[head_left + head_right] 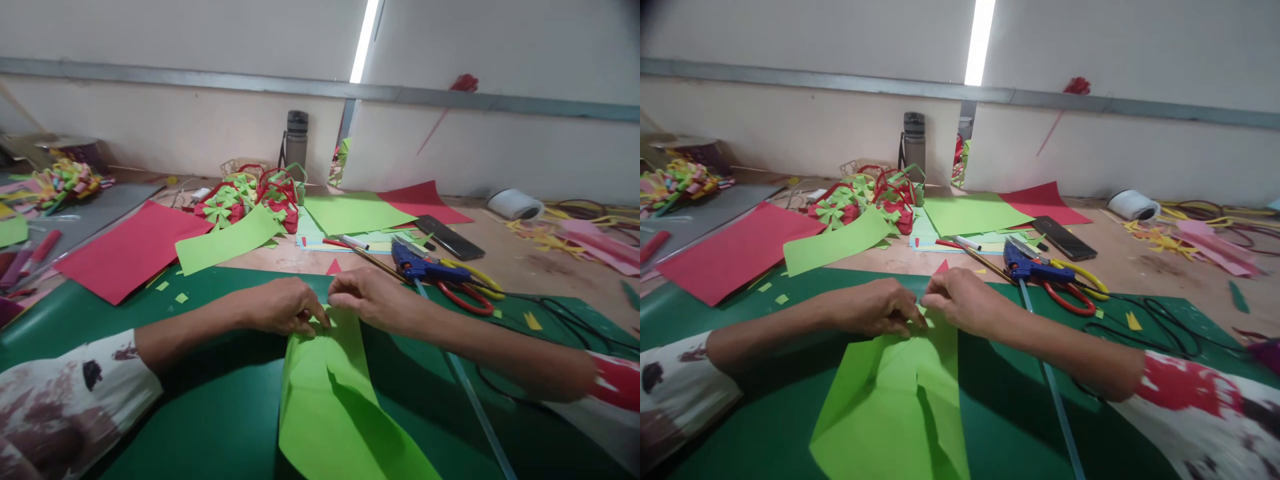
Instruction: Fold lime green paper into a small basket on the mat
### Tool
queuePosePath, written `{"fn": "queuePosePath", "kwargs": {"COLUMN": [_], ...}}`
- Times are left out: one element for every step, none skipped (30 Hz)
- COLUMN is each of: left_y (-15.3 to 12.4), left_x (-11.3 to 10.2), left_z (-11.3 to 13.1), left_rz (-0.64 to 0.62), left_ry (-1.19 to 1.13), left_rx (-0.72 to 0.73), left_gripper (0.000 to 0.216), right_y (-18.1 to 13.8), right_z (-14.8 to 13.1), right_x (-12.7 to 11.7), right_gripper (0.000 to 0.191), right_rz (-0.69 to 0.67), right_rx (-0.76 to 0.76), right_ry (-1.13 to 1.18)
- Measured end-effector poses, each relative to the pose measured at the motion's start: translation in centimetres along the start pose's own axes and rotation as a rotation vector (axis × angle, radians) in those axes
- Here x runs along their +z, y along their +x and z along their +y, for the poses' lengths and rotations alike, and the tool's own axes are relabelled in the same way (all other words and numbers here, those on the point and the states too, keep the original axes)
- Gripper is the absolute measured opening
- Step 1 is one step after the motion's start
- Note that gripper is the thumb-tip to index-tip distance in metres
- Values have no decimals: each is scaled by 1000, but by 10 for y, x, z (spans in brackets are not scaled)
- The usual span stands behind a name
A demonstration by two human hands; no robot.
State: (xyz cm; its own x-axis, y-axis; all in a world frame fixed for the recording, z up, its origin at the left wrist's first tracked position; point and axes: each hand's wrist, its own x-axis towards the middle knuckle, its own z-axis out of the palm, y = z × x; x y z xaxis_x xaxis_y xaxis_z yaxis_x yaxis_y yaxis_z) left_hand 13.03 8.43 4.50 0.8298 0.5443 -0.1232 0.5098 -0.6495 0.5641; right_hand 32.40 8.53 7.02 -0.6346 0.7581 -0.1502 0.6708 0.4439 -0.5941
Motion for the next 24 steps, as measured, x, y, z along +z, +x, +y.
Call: {"fn": "queuePosePath", "kwargs": {"left_y": [0,0,0,1,1,1,2,3,3,4,4,5,5,6,6,7,8,9,10,11,13,14,15,16], "left_x": [0,1,1,0,0,0,-1,-1,-2,-2,-3,-3,-4,-4,-4,-5,-5,-5,-6,-7,-7,-7,-8,-8], "left_z": [-1,-2,-3,-3,-3,-3,-2,-1,0,2,4,5,6,8,8,9,9,9,8,8,8,8,8,8], "left_rz": [2,3,2,0,-4,-10,-17,-23,-28,-32,-36,-38,-41,-45,-50,-56,-64,-74,-84,-94,-103,-109,-114,-116], "left_ry": [-3,-7,-10,-14,-18,-21,-25,-28,-31,-35,-40,-46,-53,-61,-68,-75,-82,-88,-94,-99,-104,-107,-109,-111], "left_rx": [2,3,5,7,11,15,18,19,19,17,14,10,5,-1,-7,-13,-17,-20,-21,-21,-23,-26,-30,-37], "left_gripper": [29,28,27,27,26,26,27,28,29,31,33,34,35,35,35,35,34,33,32,30,28,26,25,24], "right_y": [-5,-11,-17,-23,-29,-33,-36,-38,-40,-40,-40,-39,-39,-38,-38,-37,-37,-38,-38,-39,-40,-41,-42,-43], "right_z": [-9,-18,-28,-38,-48,-56,-63,-69,-72,-75,-76,-76,-75,-73,-70,-68,-65,-63,-61,-59,-57,-55,-53,-50], "right_x": [-3,-5,-6,-7,-7,-6,-5,-3,-2,-1,-1,-1,-1,-1,-1,-2,-3,-3,-4,-5,-6,-7,-7,-7], "right_gripper": [25,28,29,31,31,36,43,47,49,46,41,36,30,24,19,14,9,6,6,7,9,10,12,13], "right_rz": [-2,-42,-105,-168,-235,-268,-284,-300,-320,-346,-373,-398,-414,-421,-423,-428,-435,-438,-434,-429,-421,-410,-401,-396], "right_rx": [20,52,79,123,191,239,290,327,352,371,384,391,395,393,390,388,387,387,385,380,371,359,351,347], "right_ry": [-28,-24,1,4,-13,-32,-67,-112,-159,-207,-250,-285,-305,-311,-309,-297,-279,-262,-248,-232,-215,-200,-190,-182]}}
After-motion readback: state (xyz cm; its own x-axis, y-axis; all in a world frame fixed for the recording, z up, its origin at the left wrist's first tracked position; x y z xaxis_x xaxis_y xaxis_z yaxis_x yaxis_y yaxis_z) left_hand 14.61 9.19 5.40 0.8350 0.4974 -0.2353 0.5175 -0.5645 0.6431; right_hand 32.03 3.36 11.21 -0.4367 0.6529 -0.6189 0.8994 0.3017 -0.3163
